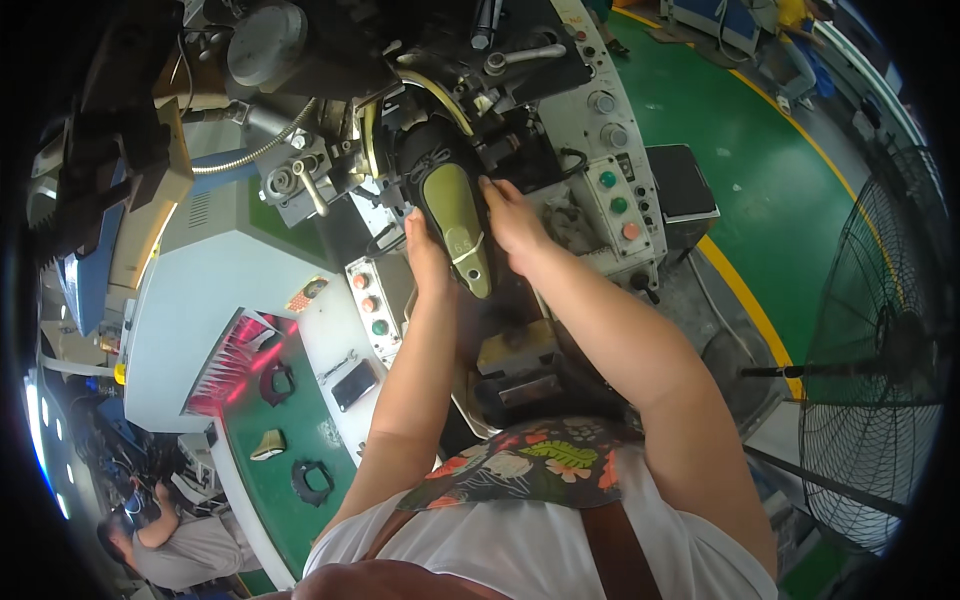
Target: The person fits shoe uppers onto shoe lasts by hand, inserts each shoe into a lasting machine, and presses the machine controls to press and shape the uppers onto the lasts.
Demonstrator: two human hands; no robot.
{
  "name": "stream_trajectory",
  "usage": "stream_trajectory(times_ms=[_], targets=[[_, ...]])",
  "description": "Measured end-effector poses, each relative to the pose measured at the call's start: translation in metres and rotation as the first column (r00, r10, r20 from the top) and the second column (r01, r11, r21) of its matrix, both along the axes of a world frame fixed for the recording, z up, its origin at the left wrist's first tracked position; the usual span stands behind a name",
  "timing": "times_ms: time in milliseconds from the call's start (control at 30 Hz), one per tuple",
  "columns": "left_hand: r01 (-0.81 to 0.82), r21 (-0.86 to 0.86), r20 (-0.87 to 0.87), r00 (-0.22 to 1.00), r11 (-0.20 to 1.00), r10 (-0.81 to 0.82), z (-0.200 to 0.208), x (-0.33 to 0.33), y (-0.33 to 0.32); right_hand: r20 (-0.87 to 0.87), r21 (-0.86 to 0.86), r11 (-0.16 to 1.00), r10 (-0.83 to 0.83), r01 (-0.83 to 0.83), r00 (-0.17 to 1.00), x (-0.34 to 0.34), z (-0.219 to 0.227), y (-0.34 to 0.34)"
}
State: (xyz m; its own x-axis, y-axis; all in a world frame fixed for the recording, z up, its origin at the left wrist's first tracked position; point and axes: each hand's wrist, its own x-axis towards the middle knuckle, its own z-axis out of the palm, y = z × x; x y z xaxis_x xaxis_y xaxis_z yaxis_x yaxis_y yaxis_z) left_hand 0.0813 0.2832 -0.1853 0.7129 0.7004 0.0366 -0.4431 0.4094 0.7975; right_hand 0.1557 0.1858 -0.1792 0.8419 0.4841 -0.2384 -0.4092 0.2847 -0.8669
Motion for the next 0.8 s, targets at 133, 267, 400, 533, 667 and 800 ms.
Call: stream_trajectory(times_ms=[133,267,400,533,667,800], targets=[[-0.142,0.231,-0.102,0.98,0.963,0.169,-0.004,0.004,0.005,0.155,0.008,0.963,-0.269,0.271,0.951,-0.009,-0.004,0.013],[-0.203,0.271,-0.165,0.953,0.941,0.253,0.004,0.003,0.006,0.179,-0.084,0.945,-0.298,0.316,0.938,-0.014,0.008,0.011],[-0.253,0.421,-0.209,0.907,0.871,0.365,0.007,0.003,0.005,0.224,-0.098,0.921,-0.348,0.376,0.91,-0.013,0.012,0.011],[-0.272,0.403,-0.184,0.911,0.874,0.368,0.002,0.005,0.009,0.313,-0.092,0.907,-0.364,0.41,0.877,-0.008,0.002,0.016],[-0.252,0.361,-0.19,0.923,0.898,0.335,0.003,0.007,0.011,0.28,-0.139,0.901,-0.362,0.411,0.889,-0.01,0.008,0.016],[-0.289,0.39,-0.134,0.922,0.874,0.364,0.0,0.009,0.01,0.315,-0.146,0.907,-0.337,0.396,0.887,-0.006,0.003,0.015]])
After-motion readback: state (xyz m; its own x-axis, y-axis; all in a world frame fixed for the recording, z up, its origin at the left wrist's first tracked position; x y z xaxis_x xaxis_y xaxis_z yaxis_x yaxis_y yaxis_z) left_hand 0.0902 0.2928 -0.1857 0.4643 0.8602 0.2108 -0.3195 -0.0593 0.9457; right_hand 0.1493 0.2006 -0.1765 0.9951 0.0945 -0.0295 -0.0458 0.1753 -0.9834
